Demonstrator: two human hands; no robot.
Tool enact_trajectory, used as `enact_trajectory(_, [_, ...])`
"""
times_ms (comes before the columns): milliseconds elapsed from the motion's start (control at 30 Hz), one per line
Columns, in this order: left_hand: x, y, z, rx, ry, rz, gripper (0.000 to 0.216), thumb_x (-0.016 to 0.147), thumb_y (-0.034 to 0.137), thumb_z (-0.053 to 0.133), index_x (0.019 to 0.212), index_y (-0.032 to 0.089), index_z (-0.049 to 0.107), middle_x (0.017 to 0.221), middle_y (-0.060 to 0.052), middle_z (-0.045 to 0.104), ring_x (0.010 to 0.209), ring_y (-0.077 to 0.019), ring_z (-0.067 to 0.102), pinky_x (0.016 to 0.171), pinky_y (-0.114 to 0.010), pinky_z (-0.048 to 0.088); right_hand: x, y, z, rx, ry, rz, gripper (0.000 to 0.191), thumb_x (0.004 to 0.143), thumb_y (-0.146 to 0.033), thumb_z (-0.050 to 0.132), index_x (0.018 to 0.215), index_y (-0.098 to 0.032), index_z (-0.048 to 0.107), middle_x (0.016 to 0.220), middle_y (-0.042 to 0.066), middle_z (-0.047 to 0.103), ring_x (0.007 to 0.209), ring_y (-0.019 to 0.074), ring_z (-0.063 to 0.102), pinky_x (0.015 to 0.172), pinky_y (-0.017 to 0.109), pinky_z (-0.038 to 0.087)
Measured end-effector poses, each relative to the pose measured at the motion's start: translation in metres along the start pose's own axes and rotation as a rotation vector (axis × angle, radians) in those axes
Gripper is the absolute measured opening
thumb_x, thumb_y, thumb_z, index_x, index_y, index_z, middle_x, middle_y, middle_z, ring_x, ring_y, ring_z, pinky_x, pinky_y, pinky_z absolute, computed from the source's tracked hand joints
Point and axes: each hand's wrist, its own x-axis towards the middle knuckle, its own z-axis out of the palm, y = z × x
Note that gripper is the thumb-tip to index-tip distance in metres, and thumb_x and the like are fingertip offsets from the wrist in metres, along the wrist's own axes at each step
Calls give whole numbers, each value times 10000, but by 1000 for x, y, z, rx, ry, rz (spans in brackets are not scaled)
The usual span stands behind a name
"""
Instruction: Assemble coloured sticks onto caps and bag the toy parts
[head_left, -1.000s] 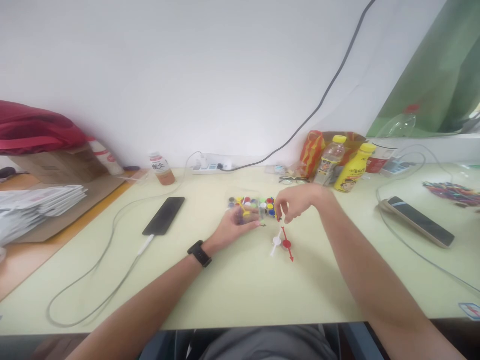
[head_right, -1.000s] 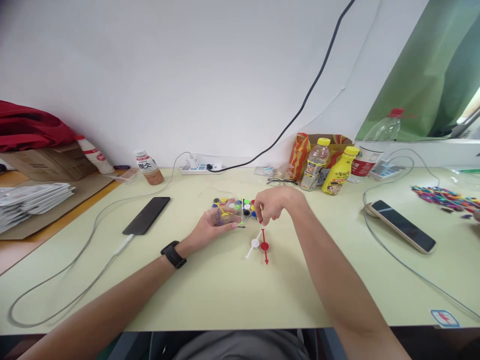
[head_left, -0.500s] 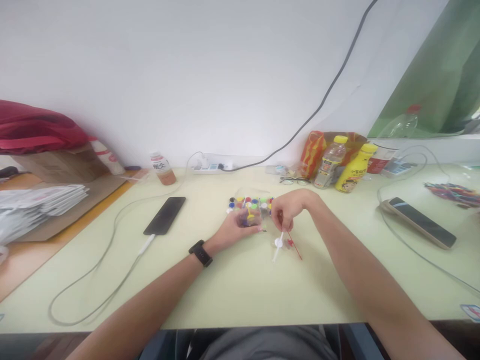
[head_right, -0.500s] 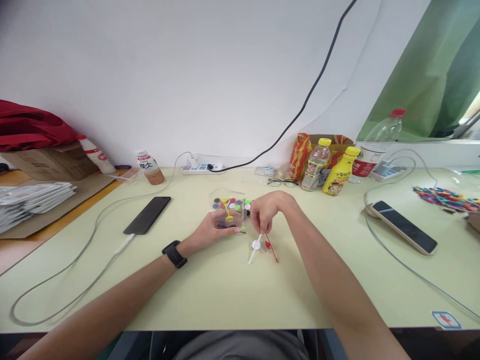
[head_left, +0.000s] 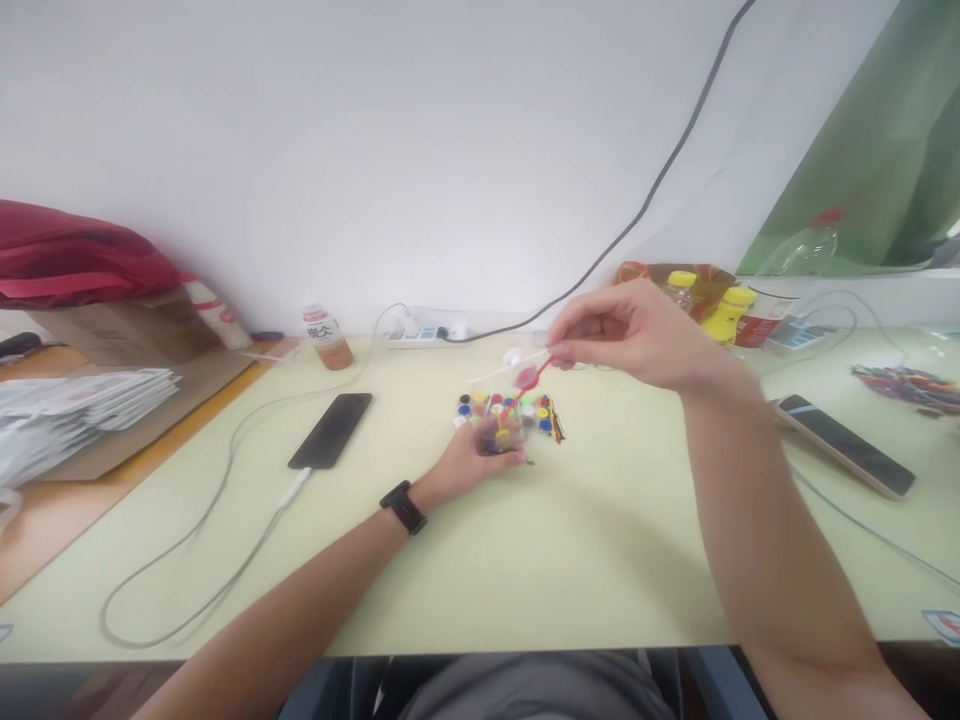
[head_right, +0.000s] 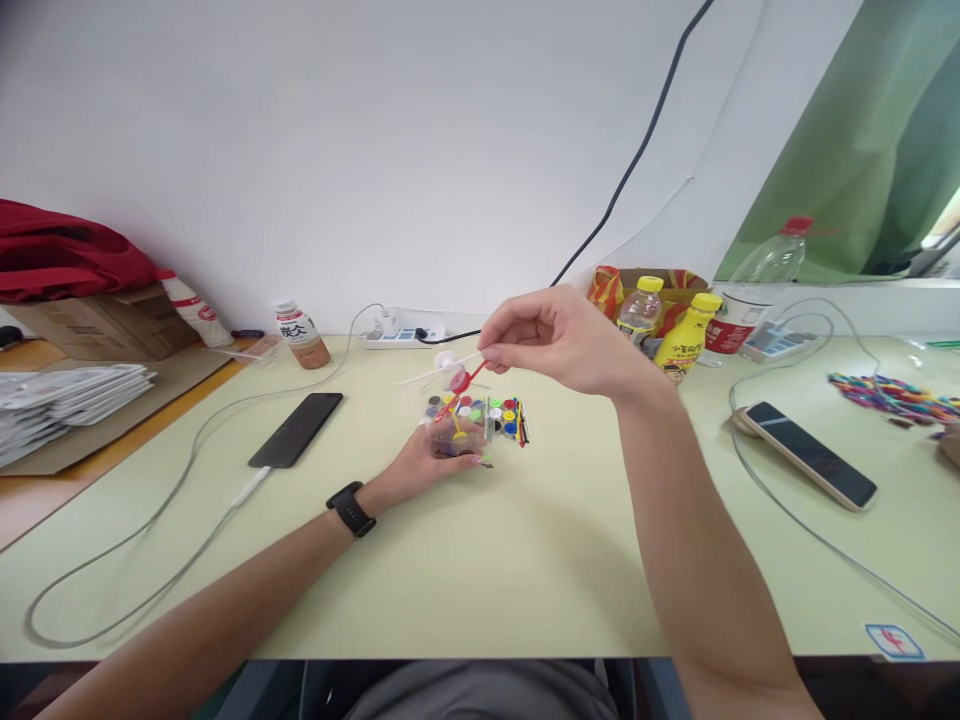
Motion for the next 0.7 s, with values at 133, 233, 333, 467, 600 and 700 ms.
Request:
enact_trajectory(133, [0,-1,0,8,11,-22,490,792,413,847,1178,171,666,1129,-97,725,1023,-240,695,946,-411,567,7,-1,14,-80,10,13,146,860,-351,722,903,-213,743,883,57,758,862,227,707,736,339,561])
enact_trajectory(233, [0,1,1,-2,12,-22,494,789,415,849,1177,171,664,1142,-100,721,1031,-242,693,948,-414,568,9,6,14,-163,-18,14,110,855,-307,695,867,-204,733,836,39,751,813,206,704,702,310,543])
enact_trajectory(333, [1,3,2,2,9,-2,459,794,422,843,1140,170,679,1124,-97,721,1008,-232,692,924,-389,572,8,11,10,-238,-37,19,86,842,-269,679,850,-200,731,814,29,751,782,202,699,676,296,527])
enact_trajectory(467, [1,2,2,23,16,13,439,804,409,836,1139,170,681,1043,-83,724,963,-224,690,890,-371,567,6,11,8,-337,-73,5,101,829,-214,646,844,-199,745,804,23,750,737,189,679,637,284,494])
enact_trajectory(600, [1,-3,2,50,39,17,492,803,401,837,1204,171,667,1069,-96,722,964,-237,691,897,-389,563,5,7,12,-404,-155,-4,142,808,-171,621,841,-199,756,835,33,755,757,186,667,641,279,475])
enact_trajectory(700, [1,-5,2,103,62,42,469,799,408,837,1170,163,689,997,-82,715,921,-230,673,860,-368,557,4,2,16,-406,-188,-4,148,795,-158,608,817,-199,748,848,39,747,746,181,645,634,283,460])
